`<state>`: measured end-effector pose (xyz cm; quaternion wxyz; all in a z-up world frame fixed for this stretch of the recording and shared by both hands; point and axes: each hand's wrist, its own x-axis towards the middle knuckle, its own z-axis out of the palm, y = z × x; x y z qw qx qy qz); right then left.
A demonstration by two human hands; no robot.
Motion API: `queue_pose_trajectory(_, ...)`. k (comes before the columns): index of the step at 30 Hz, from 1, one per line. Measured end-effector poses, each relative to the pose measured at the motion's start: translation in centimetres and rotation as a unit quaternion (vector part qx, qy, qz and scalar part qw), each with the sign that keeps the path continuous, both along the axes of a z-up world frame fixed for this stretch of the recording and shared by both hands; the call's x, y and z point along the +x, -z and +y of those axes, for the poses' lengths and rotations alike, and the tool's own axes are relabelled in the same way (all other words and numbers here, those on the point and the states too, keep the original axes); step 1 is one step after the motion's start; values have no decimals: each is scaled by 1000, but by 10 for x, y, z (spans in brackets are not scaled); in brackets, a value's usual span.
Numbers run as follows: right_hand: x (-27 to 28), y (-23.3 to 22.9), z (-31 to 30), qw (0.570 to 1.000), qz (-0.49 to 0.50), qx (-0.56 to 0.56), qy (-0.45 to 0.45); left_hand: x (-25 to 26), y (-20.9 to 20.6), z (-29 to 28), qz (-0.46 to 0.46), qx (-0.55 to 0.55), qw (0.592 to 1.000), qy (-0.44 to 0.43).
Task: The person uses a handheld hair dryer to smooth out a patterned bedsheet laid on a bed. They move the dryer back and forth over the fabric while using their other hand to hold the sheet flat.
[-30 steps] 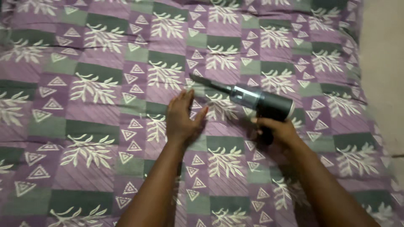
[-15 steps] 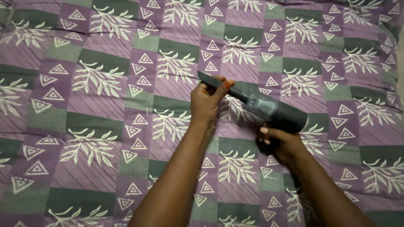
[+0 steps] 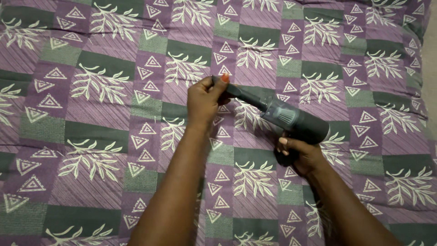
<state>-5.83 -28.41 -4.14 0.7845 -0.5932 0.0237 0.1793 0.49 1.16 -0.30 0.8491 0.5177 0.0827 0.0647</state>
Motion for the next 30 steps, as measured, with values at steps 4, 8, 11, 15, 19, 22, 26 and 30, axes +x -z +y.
queue_pose_trajectory(4, 0, -4, 4, 1000, 1, 0, 2, -6, -10, 6, 17, -8, 999, -26)
queue_pose_trajectory(8, -1, -9, 8, 1000, 10, -11, 25, -10, -24, 4, 50, 4, 997, -60)
queue_pose_trajectory(11, -1, -6, 7, 1000, 2, -19, 24, -13, -30, 2, 55, -15, 995, -78)
queue_pose_trajectory(15, 0, 2, 2, 1000, 12, -2, 10, -15, -31, 1, 74, 29, 988, -132)
queue_pose_trajectory(19, 1, 5, -2, 999, 14, 36, 7, -7, -17, 17, -36, 22, 988, -150)
queue_pose_trajectory(22, 1, 5, 0, 1000, -8, 18, 3, 1, -1, 26, -107, 22, 988, -110)
queue_pose_trajectory(26, 0, 4, 1, 1000, -15, 25, 1, 4, 9, 26, -96, 37, 988, -112)
queue_pose_trajectory(30, 1, 4, 1, 1000, -10, 26, 7, 0, 4, 30, 14, 52, 987, -149)
